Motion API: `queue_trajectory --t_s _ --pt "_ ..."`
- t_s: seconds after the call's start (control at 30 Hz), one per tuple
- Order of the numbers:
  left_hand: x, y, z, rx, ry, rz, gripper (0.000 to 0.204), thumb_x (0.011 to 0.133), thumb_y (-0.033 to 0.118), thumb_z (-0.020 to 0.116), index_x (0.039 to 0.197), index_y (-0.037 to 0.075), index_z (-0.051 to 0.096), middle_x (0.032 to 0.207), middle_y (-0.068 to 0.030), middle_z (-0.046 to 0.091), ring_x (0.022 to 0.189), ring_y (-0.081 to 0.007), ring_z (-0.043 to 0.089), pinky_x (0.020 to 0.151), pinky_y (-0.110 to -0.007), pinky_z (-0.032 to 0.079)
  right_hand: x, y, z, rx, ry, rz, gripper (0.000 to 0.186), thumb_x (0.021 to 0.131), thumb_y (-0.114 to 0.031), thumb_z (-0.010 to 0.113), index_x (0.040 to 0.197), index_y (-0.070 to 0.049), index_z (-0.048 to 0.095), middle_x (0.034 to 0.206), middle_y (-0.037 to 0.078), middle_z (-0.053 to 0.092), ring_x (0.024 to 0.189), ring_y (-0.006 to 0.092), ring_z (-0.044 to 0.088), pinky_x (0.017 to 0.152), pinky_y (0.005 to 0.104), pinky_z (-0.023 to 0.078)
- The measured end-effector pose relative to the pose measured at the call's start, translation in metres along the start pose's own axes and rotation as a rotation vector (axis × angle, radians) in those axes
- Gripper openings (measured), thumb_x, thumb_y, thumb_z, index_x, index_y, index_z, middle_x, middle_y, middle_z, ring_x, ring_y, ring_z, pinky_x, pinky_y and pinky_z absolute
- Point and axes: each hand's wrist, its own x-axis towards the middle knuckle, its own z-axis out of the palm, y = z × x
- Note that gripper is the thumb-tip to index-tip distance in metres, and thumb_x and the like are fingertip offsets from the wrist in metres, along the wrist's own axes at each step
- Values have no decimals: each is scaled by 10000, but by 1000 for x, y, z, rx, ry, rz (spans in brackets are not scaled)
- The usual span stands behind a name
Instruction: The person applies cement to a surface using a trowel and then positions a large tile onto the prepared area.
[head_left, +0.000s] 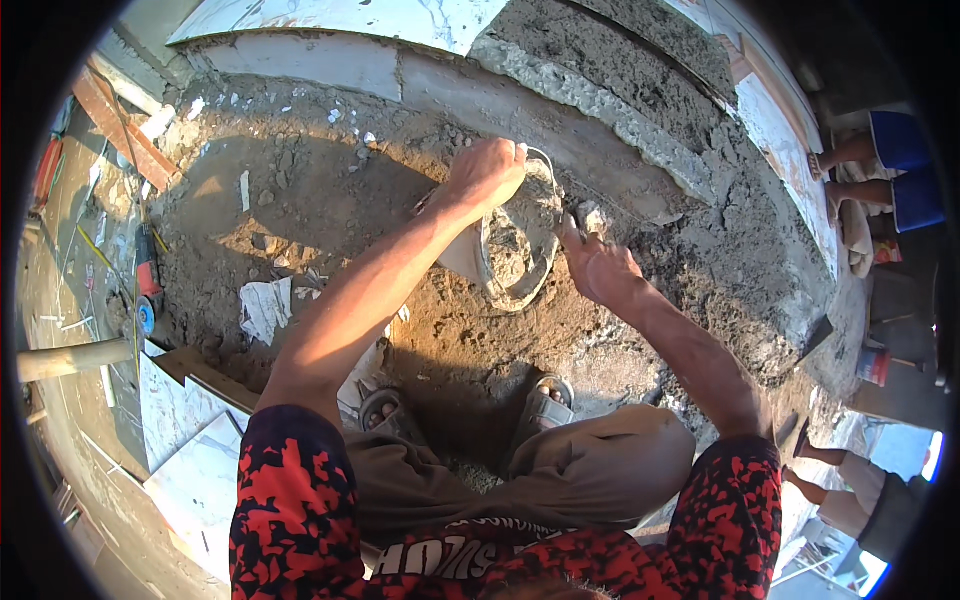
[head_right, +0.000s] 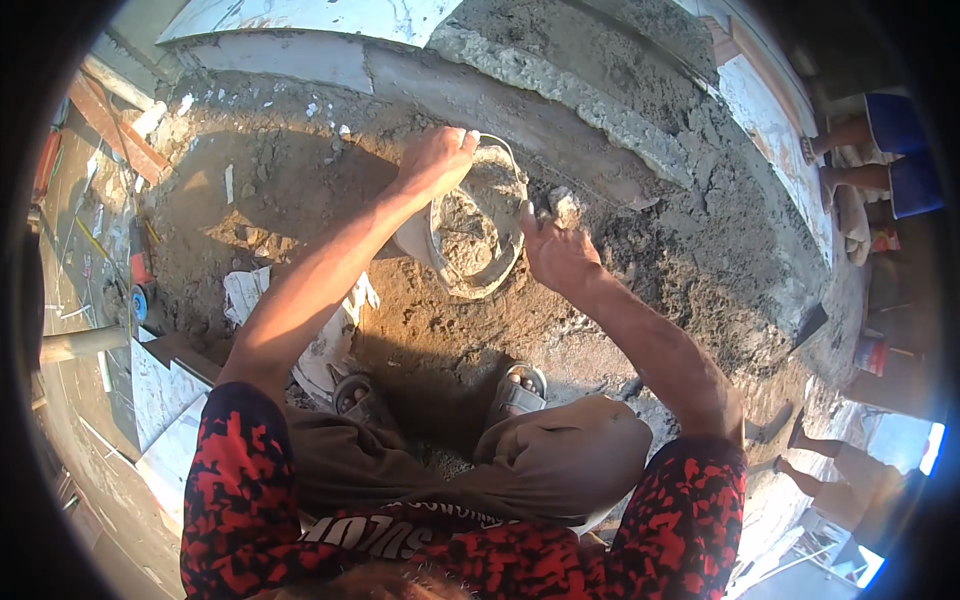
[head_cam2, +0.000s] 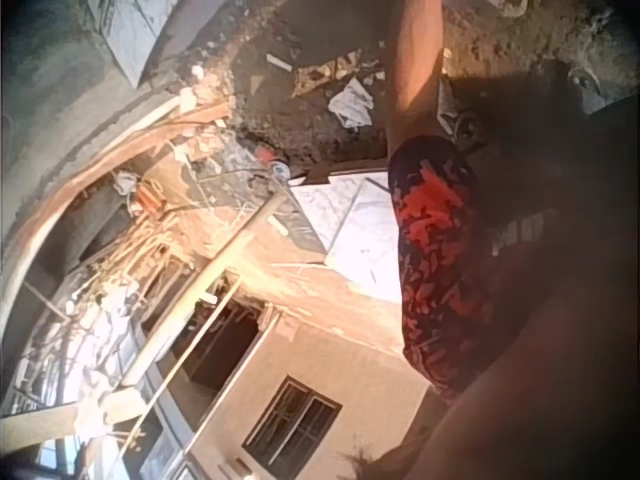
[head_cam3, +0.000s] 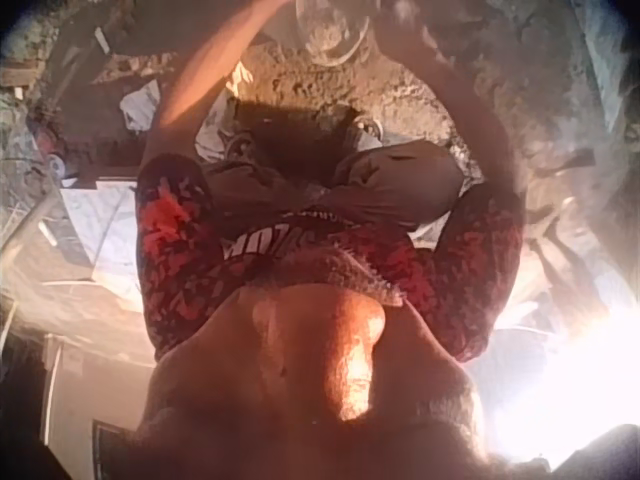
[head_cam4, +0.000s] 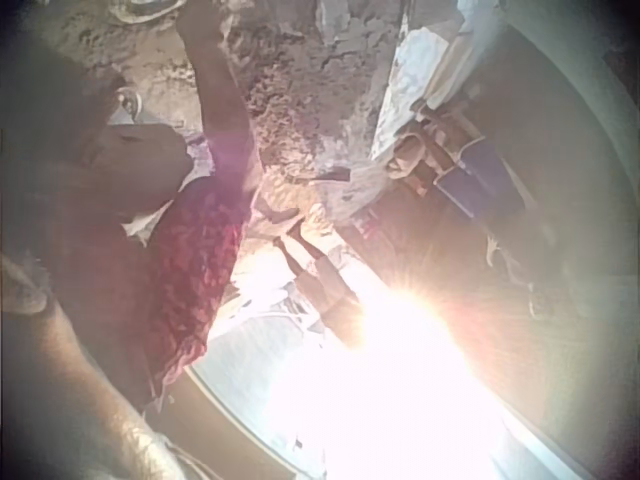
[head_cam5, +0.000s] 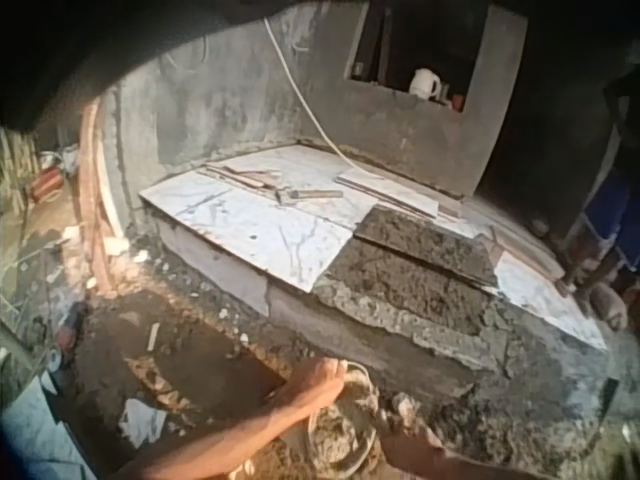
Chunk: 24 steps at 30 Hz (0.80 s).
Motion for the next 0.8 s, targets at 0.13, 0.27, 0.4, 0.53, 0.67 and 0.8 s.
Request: queue_trajectory --t_s 0.13,0.27,0.4,0.53,0.67,0.8 --pt "-11 10 2 -63 -8 18 432 909 332 413 773 -8 644 788 -236 633 764 -389 622 725 -472 489 7 -31 94 -174 -148 -407 332 885 -144 451 1122 89 462 920 327 588 615 315 617 545 413 501" --pt "-23 -8 -7 -57 -66 85 444 915 380 427 785 5 626 773 -215 626 746 -387 608 693 -471 477 1 -35 12 1160 -356 158 354 870 -134 463 1175 44 468 847 129 580 613 216 559 730 407 475" --pt "-20 -7 -13 -27 -224 188 492 908 451 464 896 -5 647 833 -223 640 796 -376 621 711 -439 481 0 -31 27 1768 -810 246 260 876 -187 555 1073 -46 460 671 19 472 526 121 504 479 276 462" --pt "-19 -26 -4 -131 -110 218 449 901 430 479 789 24 633 738 -194 625 716 -371 610 645 -456 466 -2 -62 26 2181 -774 261 321 881 -210 567 1145 -62 460 722 15 484 535 106 492 453 250 445" --pt "-13 -37 3 -211 -43 194 458 898 440 487 832 15 645 734 -203 621 715 -353 618 639 -446 459 -1 -68 10 2635 -799 236 503 880 -281 576 1305 -96 381 760 53 494 533 102 481 380 242 412" --pt "-3 -36 -1 -230 -55 55 550 894 456 485 1014 -61 630 876 -266 638 862 -347 644 764 -405 480 4 -68 40 3518 -883 -290 511 896 -318 537 1316 -78 372 752 61 485 532 110 481 375 234 404"
